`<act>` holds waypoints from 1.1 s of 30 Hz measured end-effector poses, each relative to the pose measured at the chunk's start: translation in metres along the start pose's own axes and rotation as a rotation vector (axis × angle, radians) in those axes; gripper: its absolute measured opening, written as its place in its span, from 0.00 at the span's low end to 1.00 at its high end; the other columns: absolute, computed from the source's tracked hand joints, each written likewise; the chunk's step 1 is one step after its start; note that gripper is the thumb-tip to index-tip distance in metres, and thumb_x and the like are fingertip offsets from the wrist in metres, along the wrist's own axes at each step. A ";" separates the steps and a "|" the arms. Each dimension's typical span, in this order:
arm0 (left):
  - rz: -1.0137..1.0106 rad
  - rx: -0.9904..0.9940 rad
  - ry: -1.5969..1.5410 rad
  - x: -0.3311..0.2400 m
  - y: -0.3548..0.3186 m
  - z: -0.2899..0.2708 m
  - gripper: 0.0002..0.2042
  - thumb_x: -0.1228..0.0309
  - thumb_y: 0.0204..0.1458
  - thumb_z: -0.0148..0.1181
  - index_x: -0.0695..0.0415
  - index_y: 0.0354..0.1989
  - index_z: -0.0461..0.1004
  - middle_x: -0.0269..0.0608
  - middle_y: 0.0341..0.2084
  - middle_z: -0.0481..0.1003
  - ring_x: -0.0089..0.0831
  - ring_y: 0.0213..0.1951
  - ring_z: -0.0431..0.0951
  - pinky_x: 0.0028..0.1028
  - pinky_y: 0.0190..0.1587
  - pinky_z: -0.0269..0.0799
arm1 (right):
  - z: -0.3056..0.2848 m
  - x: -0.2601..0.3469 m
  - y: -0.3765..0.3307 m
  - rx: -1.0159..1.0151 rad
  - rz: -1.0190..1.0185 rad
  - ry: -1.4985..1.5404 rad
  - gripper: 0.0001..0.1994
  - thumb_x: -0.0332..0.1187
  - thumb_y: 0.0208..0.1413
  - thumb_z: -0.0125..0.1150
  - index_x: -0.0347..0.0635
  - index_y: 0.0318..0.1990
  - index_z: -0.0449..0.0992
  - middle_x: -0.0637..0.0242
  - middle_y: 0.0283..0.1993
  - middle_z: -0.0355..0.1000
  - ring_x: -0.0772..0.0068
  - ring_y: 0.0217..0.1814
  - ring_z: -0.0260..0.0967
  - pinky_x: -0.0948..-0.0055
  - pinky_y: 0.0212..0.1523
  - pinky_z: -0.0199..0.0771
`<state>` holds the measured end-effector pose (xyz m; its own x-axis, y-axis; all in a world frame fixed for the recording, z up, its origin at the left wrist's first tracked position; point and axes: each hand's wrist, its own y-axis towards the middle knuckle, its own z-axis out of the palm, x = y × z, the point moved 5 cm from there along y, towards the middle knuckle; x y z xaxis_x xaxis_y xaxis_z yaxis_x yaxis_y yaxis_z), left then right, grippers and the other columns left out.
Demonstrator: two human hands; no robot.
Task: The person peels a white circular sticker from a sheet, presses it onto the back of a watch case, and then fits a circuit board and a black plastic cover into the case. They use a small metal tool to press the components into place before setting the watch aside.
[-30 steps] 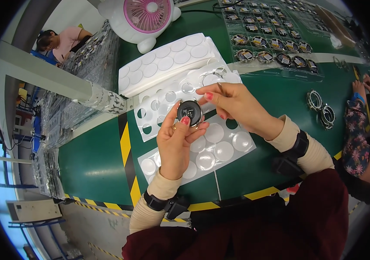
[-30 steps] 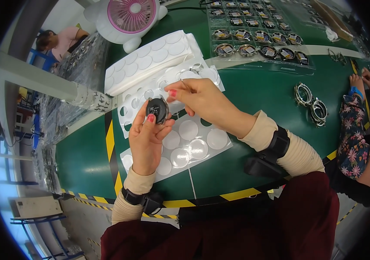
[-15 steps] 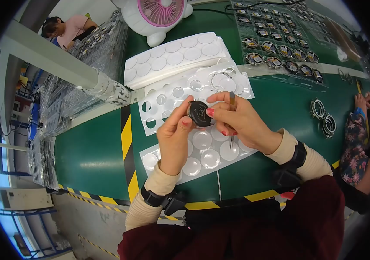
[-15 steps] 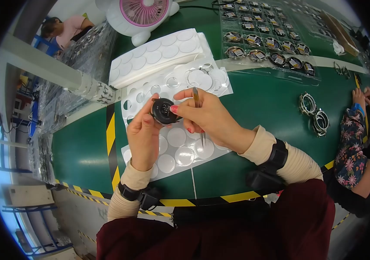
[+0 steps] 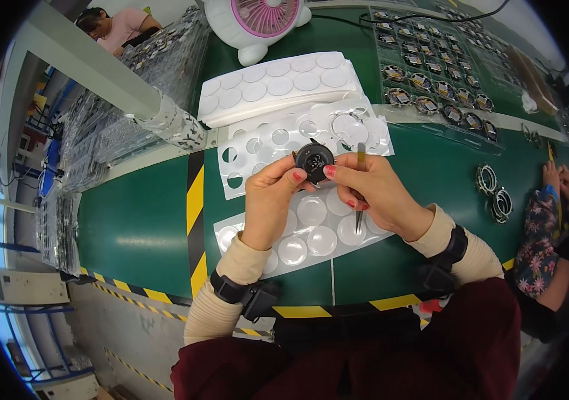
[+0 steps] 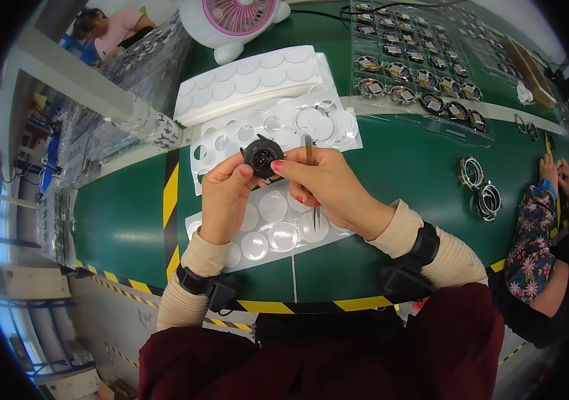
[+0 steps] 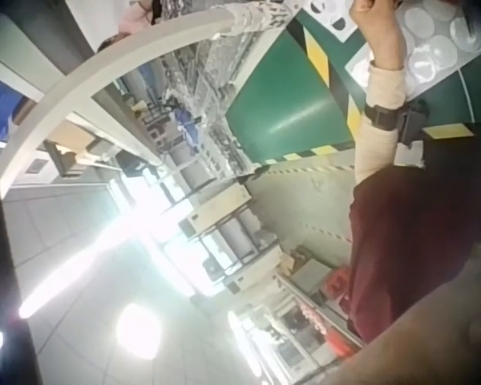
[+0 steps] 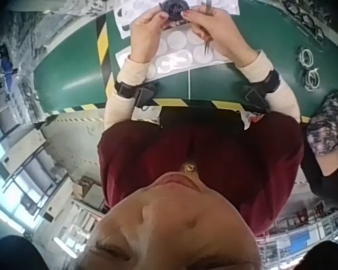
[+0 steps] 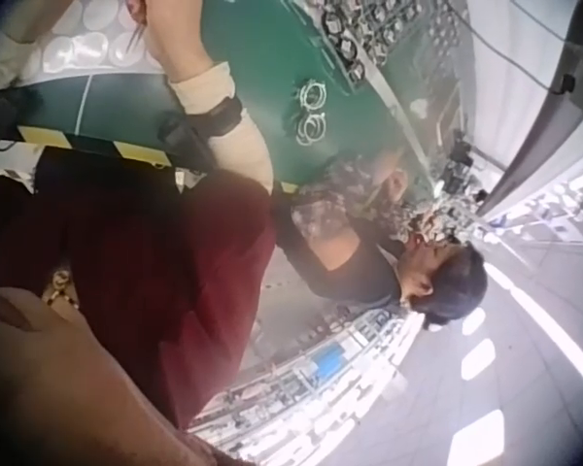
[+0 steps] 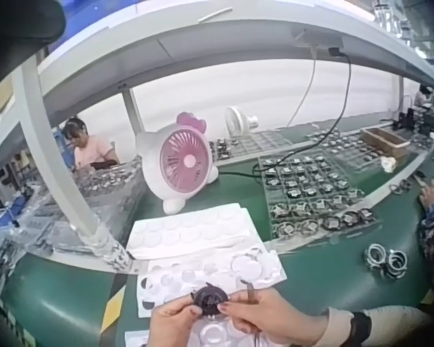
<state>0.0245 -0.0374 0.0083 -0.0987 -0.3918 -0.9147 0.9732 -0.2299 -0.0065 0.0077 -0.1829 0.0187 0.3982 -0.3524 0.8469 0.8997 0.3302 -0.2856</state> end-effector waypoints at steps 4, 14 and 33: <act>-0.010 0.007 -0.018 0.002 0.001 0.000 0.12 0.79 0.50 0.52 0.68 0.42 0.70 0.42 0.33 0.74 0.25 0.28 0.71 0.20 0.34 0.69 | -0.001 -0.001 0.001 -0.003 -0.002 -0.013 0.09 0.33 0.50 0.57 0.37 0.27 0.69 0.74 0.15 0.60 0.87 0.14 0.52 0.85 0.14 0.45; 0.008 -0.008 -0.020 0.003 0.001 -0.003 0.10 0.79 0.50 0.52 0.69 0.40 0.71 0.41 0.31 0.74 0.26 0.28 0.71 0.20 0.35 0.69 | -0.001 0.001 0.002 -0.050 -0.148 -0.206 0.08 0.29 0.51 0.56 0.33 0.35 0.71 0.75 0.18 0.62 0.89 0.17 0.52 0.86 0.17 0.49; -0.258 0.122 -0.270 -0.006 0.001 0.013 0.18 0.77 0.54 0.38 0.65 0.54 0.55 0.52 0.43 0.68 0.33 0.38 0.73 0.25 0.40 0.72 | 0.004 0.078 -0.036 -0.175 -0.937 -0.906 0.16 0.32 0.59 0.38 0.33 0.41 0.73 0.65 0.32 0.66 0.77 0.28 0.56 0.80 0.26 0.58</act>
<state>0.0236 -0.0471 0.0195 -0.4038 -0.5238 -0.7501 0.8790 -0.4494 -0.1593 0.0054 -0.2187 0.0965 -0.5846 0.3474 0.7332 0.8057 0.1417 0.5752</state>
